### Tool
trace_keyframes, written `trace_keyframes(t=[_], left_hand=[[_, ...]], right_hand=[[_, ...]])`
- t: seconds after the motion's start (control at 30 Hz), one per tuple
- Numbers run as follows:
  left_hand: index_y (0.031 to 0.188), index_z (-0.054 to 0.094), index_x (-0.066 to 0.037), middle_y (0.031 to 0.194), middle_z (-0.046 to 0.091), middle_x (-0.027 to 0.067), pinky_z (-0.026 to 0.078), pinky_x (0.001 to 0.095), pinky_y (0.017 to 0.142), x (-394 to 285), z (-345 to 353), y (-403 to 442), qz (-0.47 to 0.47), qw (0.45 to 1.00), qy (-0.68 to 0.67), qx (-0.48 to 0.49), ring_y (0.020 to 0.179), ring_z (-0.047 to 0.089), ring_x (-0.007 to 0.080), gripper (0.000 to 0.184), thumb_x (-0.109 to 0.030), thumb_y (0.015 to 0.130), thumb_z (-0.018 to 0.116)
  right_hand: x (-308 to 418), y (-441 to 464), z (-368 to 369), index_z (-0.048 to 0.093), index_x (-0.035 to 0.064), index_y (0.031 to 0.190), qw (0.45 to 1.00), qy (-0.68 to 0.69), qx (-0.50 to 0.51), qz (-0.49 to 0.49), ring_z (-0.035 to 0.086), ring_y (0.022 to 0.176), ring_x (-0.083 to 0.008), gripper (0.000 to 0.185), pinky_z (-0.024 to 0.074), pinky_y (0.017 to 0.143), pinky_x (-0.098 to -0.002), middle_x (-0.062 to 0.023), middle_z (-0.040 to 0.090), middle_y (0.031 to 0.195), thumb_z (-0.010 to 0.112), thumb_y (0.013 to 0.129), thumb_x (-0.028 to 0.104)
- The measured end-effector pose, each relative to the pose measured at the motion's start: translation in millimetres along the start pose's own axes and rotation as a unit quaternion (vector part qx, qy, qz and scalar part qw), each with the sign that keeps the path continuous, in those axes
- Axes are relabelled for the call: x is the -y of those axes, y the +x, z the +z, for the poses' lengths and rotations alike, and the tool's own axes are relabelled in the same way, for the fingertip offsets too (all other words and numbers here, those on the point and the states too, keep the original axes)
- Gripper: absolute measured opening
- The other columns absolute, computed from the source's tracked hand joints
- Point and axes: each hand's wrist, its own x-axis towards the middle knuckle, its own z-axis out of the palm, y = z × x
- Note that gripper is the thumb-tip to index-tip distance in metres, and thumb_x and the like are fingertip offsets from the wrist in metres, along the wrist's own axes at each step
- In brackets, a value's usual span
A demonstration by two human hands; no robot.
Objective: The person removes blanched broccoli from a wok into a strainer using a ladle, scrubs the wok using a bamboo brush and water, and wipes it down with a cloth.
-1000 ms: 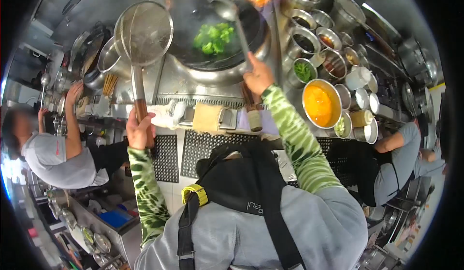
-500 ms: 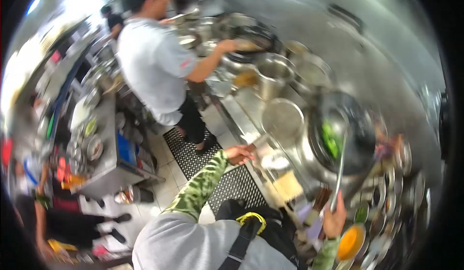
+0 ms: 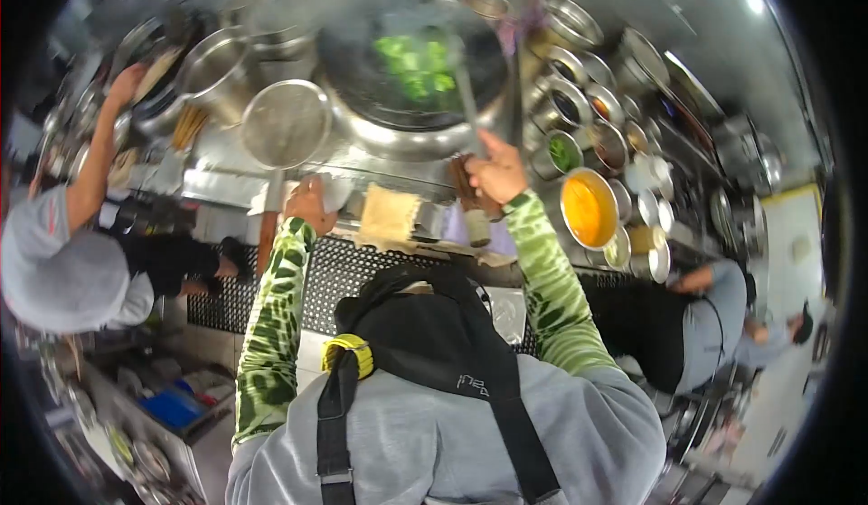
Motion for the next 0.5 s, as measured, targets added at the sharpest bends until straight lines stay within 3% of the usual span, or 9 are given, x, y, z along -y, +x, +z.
trace_keyframes(t=[0.13,0.17,0.23,0.33,0.37,0.4,0.43,0.47,0.5], left_hand=[[0.147,0.016,-0.001,0.138,0.039,0.0240,0.045,0.0463,0.097,-38,16,25,-0.118,0.964,0.139,0.195,0.120,0.050,0.0391,0.100,-0.031,0.070,0.073],[0.149,0.007,-0.003,0.137,0.038,0.0214,0.046,0.0466,0.095,-34,28,29,-0.129,0.953,0.189,0.198,0.120,0.050,0.0369,0.108,-0.031,0.070,0.075],[0.150,0.006,-0.003,0.139,0.036,0.0230,0.047,0.0465,0.096,-35,30,26,-0.150,0.947,0.179,0.222,0.122,0.049,0.0383,0.107,-0.029,0.071,0.075],[0.150,-0.001,-0.003,0.145,0.024,0.0311,0.045,0.0447,0.099,-10,40,25,-0.153,0.952,0.149,0.221,0.121,0.049,0.0408,0.114,-0.021,0.068,0.076],[0.149,0.002,0.000,0.139,0.033,0.0319,0.046,0.0437,0.097,2,46,24,-0.143,0.968,0.101,0.181,0.118,0.052,0.0398,0.110,-0.020,0.068,0.075],[0.148,0.006,0.002,0.133,0.041,0.0327,0.047,0.0426,0.096,10,46,22,-0.131,0.980,0.054,0.140,0.115,0.054,0.0388,0.107,-0.020,0.068,0.073],[0.141,0.027,0.009,0.113,0.059,0.0298,0.050,0.0406,0.092,7,31,22,-0.178,0.973,-0.026,0.145,0.105,0.061,0.0373,0.089,-0.018,0.068,0.070],[0.128,0.044,0.011,0.101,0.066,0.0235,0.052,0.0383,0.088,-15,-15,12,-0.155,0.973,-0.115,0.126,0.098,0.065,0.0348,0.068,-0.014,0.069,0.065],[0.127,0.047,0.009,0.105,0.066,0.0217,0.052,0.0385,0.087,11,-1,11,-0.134,0.915,-0.356,0.136,0.099,0.064,0.0343,0.063,-0.014,0.071,0.065]], right_hand=[[33,-76,0,0.040,0.0018,0.142,0.989,-0.136,0.044,-0.047,0.055,0.053,-0.0100,0.064,0.0438,0.050,-0.0246,-0.0057,0.065,0.073,0.058,0.081,0.004],[49,-98,1,0.040,0.0022,0.142,0.980,-0.181,0.048,-0.063,0.054,0.054,-0.0083,0.063,0.0437,0.052,-0.0235,-0.0048,0.065,0.074,0.058,0.081,0.004],[67,-128,-3,0.042,0.0036,0.141,0.971,-0.218,0.068,-0.073,0.053,0.058,-0.0055,0.062,0.0435,0.055,-0.0217,-0.0023,0.064,0.077,0.058,0.082,0.004],[47,-123,-14,0.042,0.0052,0.141,0.992,-0.059,0.112,0.017,0.050,0.061,-0.0040,0.060,0.0430,0.055,-0.0226,-0.0008,0.061,0.076,0.058,0.083,0.005],[53,-109,-17,0.043,0.0047,0.141,0.987,-0.096,0.122,0.042,0.049,0.060,-0.0034,0.058,0.0414,0.054,-0.0230,0.0004,0.058,0.073,0.058,0.084,0.005],[46,-87,-19,0.045,0.0036,0.139,0.985,-0.121,0.124,-0.003,0.048,0.056,-0.0046,0.059,0.0406,0.051,-0.0248,-0.0002,0.057,0.066,0.060,0.082,0.005],[33,-63,-19,0.044,0.0033,0.140,0.986,-0.140,0.095,-0.005,0.048,0.057,-0.0056,0.061,0.0406,0.052,-0.0247,-0.0026,0.058,0.067,0.060,0.081,0.005],[20,-40,-18,0.043,0.0030,0.140,0.985,-0.159,0.065,-0.008,0.049,0.058,-0.0065,0.064,0.0405,0.053,-0.0247,-0.0049,0.058,0.068,0.061,0.079,0.005],[10,-17,-21,0.043,0.0025,0.140,0.982,-0.181,0.043,-0.025,0.053,0.058,-0.0108,0.064,0.0427,0.055,-0.0270,-0.0091,0.060,0.069,0.061,0.078,0.006]])
